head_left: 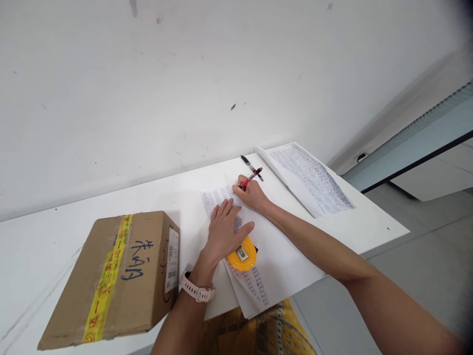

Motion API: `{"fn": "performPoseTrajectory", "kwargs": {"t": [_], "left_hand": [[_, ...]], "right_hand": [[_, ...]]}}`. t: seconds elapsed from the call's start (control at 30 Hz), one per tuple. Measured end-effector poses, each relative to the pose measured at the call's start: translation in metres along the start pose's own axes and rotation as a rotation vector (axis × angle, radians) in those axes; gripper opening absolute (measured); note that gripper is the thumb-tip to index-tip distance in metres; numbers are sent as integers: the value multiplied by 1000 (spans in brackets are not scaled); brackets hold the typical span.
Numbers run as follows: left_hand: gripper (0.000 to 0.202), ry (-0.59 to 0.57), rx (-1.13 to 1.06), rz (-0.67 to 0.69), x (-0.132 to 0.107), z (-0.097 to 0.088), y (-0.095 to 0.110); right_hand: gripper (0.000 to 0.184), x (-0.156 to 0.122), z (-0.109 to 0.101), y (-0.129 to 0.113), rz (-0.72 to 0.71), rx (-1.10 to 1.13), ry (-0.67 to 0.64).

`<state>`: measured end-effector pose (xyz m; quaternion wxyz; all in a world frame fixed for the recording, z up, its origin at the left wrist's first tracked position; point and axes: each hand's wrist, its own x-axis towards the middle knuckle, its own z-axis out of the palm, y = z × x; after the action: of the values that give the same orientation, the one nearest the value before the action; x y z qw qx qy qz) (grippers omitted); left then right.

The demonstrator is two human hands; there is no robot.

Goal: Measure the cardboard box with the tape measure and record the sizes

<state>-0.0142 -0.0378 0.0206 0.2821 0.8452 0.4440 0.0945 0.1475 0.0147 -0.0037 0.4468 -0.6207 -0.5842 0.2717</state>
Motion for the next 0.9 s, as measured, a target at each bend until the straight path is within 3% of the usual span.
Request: {"fn": "performPoseTrajectory", "kwargs": {"t": [0.2, 0.33, 0.43, 0.6, 0.7, 0.77, 0.9], "left_hand": [[60, 6, -7, 4, 0, -1, 0], [62, 1, -24, 11, 0, 0, -1], [62, 10, -80, -2, 2, 2, -3], [48, 152, -277, -58, 1, -7, 3], [30, 290, -335, -98, -15, -17, 15], [29, 312, -318, -107, -34, -19, 24], [66, 243, -213, -95, -71, 2, 32]], "right_hand": [[24, 1, -4, 4, -24, -5, 61], [7, 4, -21, 19, -349, -154, 30], [19, 9, -30, 33, -526, -417, -38], [50, 14, -26, 44, -530, -558, -56], [59, 13, -24, 45, -539, -609, -20], [60, 13, -23, 45, -540, -612, -5], [58, 13, -23, 45, -534, -597, 4]]}}
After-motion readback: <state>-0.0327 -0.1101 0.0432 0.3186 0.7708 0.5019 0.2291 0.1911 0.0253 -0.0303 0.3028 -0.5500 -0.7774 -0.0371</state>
